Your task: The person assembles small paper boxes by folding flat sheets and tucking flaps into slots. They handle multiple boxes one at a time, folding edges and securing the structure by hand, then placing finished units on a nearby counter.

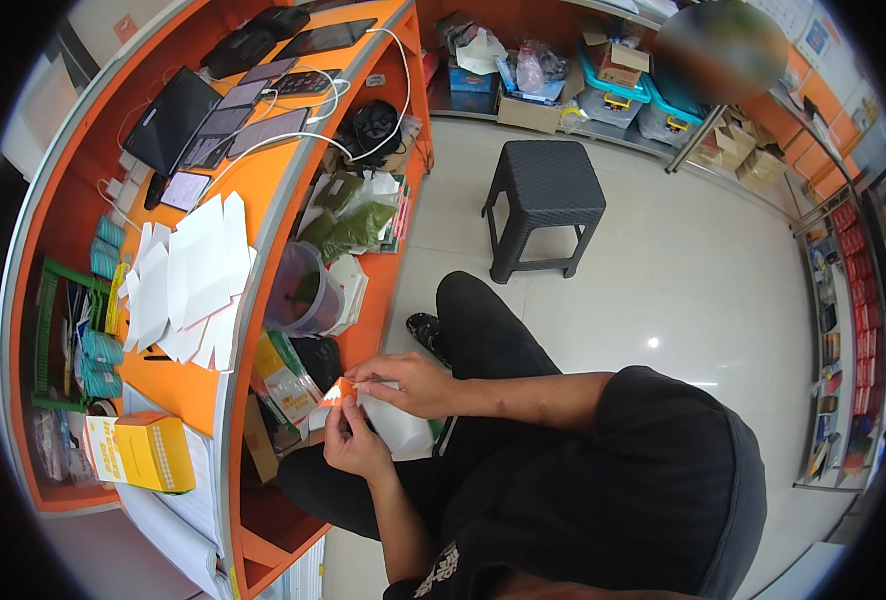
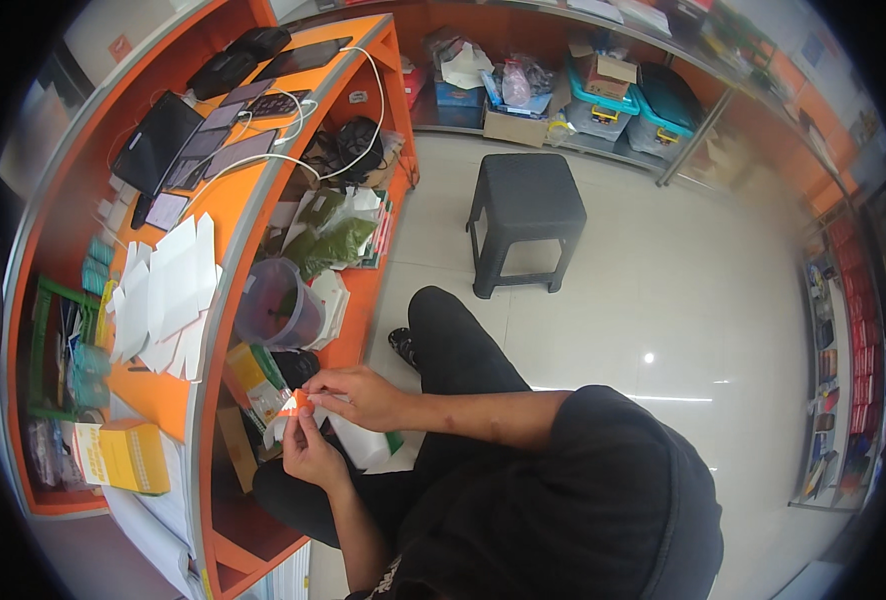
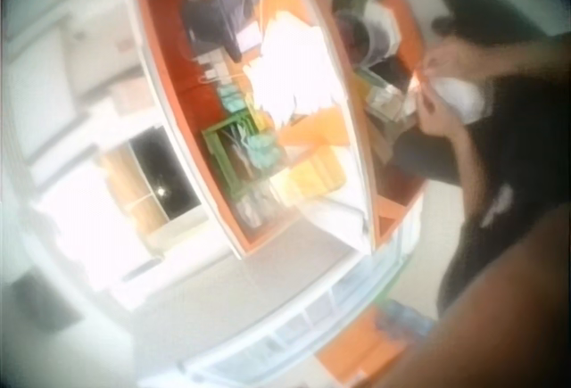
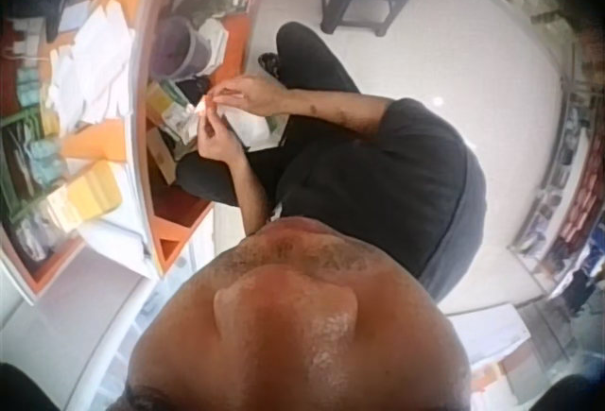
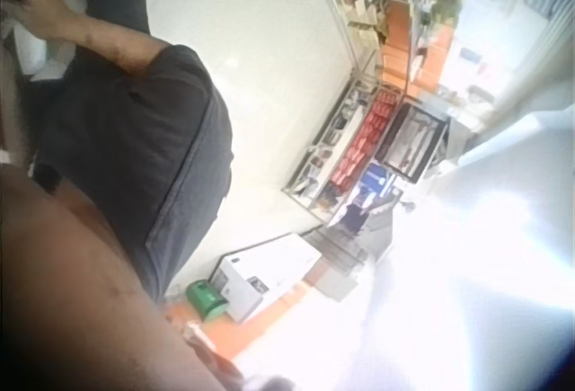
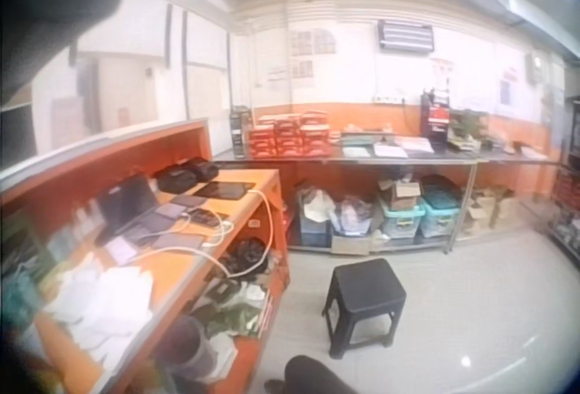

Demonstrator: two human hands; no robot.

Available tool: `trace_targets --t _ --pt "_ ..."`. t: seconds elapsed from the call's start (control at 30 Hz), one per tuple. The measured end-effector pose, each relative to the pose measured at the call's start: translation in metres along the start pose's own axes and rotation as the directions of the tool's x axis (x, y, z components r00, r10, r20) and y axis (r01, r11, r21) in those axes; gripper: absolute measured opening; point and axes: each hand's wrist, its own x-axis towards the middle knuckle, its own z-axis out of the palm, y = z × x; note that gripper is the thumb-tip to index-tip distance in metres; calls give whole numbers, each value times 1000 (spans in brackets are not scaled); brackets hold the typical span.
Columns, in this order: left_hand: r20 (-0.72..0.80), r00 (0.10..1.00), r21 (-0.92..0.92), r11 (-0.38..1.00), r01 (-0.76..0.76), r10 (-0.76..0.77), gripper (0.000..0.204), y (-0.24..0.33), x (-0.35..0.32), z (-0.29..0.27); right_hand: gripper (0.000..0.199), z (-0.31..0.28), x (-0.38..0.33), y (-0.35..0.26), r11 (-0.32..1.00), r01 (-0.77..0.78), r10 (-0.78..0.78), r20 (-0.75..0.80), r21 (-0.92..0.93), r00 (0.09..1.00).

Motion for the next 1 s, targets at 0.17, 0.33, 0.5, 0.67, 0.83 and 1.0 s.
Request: trace_targets --t 0.17,0.33,0.5,0.67,0.83,1.0 --pt "175 977 101 985 -143 124 16 28 5 -8 19 2 -1 -8 997 70 -70 -10 35 998" --pt "165 978 -34 992 -122 126 19 25 7 -13 19 4 -1 -16 990 61 -60 -17 130 998" --pt "154 987 -67 997 -40 50 23 14 8 -22 17 7 0 -24 994 43 -44 15 100 999" --pt "168 986 -186 982 33 -1 25 8 13 -29 18 -3 5 -25 993 107 -111 118 41 987" --pt "155 986 -68 996 -53 63 23 20 14 -27 21 -1 3 -27 993 99 -104 78 62 992" --pt "209 977 -155 985 77 -44 26 28 14 -27 21 -1 3 -25 965 -57 40 71 256 997"
